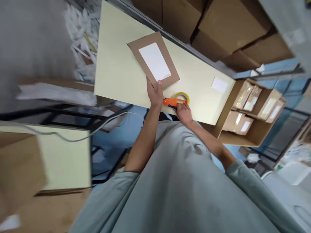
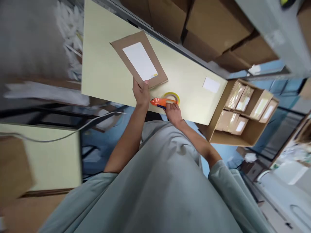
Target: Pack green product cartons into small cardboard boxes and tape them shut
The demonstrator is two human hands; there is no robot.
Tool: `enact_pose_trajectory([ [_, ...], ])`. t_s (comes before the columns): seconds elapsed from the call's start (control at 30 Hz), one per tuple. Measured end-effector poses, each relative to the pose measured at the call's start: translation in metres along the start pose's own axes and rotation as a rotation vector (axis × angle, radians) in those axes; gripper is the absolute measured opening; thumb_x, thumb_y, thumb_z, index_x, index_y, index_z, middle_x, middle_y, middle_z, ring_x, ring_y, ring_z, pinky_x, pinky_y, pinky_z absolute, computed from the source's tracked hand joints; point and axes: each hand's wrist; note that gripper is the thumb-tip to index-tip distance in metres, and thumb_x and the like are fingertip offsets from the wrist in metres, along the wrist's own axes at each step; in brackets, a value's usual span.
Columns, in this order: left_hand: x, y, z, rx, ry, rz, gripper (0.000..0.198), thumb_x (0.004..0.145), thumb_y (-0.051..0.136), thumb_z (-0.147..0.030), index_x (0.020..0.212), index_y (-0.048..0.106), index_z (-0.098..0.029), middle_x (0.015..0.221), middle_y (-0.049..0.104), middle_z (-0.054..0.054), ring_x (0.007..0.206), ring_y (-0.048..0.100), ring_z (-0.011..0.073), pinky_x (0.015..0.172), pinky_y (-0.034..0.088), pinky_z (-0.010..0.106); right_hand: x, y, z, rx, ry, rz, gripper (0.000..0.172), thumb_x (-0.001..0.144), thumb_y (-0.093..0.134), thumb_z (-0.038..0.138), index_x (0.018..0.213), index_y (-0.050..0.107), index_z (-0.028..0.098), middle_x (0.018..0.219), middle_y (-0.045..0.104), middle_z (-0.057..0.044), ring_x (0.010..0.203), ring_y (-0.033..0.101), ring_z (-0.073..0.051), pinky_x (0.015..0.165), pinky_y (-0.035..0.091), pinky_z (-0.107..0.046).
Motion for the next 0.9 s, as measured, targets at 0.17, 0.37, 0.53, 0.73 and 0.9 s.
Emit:
enact_pose_trajectory([
  [0.17, 0.005, -0.039, -0.010, 0.173, -0.009, 0.097, 0.088, 0.103, 0.071, -0.080, 0.172, 0.054, -0.027, 0.169, 0.066, 0.014, 0.163, 0.060, 0.0282, 0.140, 0.044, 0.041, 0.008, 0.012, 0.024, 0.145, -0.037, -0.013, 0.036, 0.122, 0.052, 0.032, 0.139, 0.069, 0.004, 0.124, 0.082, -0.027, 0.122, 0.075, -0.036, 0.122, 0.054, -0.051],
  [0.37, -0.001, -0.038, -0.017, 0.303, -0.023, 0.059, 0.083, 0.107, 0.065, -0.081, 0.166, 0.058, -0.021, 0.164, 0.069, 0.017, 0.160, 0.064, 0.0271, 0.137, 0.047, 0.036, -0.026, 0.016, -0.007, 0.161, -0.061, -0.062, 0.027, 0.121, 0.054, 0.025, 0.135, 0.067, 0.006, 0.116, 0.083, -0.023, 0.114, 0.076, -0.034, 0.117, 0.055, -0.050],
  [0.53, 0.004, -0.044, -0.012, 0.298, -0.025, 0.060, 0.078, 0.107, 0.070, -0.074, 0.164, 0.058, -0.021, 0.167, 0.067, 0.017, 0.160, 0.063, 0.0276, 0.137, 0.048, 0.038, -0.079, 0.017, -0.089, 0.084, 0.014, -0.096, 0.032, 0.122, 0.052, 0.032, 0.126, 0.071, 0.007, 0.103, 0.083, -0.021, 0.102, 0.075, -0.036, 0.109, 0.054, -0.050],
  [0.73, 0.014, -0.059, -0.002, 0.266, -0.015, 0.111, 0.079, 0.102, 0.073, -0.076, 0.158, 0.059, -0.023, 0.166, 0.066, 0.018, 0.160, 0.062, 0.0292, 0.140, 0.044, 0.045, -0.018, -0.005, -0.148, 0.037, 0.001, -0.203, 0.042, 0.124, 0.039, 0.032, 0.137, 0.067, 0.004, 0.116, 0.083, -0.024, 0.113, 0.075, -0.037, 0.119, 0.050, -0.057],
  [0.9, 0.033, -0.087, -0.017, 0.313, -0.015, 0.319, 0.102, 0.087, 0.080, -0.091, 0.161, 0.059, -0.024, 0.169, 0.064, 0.020, 0.159, 0.063, 0.0318, 0.138, 0.048, 0.048, 0.057, -0.033, -0.138, -0.067, -0.059, -0.158, 0.045, 0.120, 0.034, 0.020, 0.147, 0.061, -0.003, 0.125, 0.083, -0.023, 0.118, 0.079, -0.035, 0.120, 0.055, -0.054],
])
Point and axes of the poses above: each hand's wrist, its own x-axis towards the middle knuckle, its own y-axis out of the palm, z = x × y
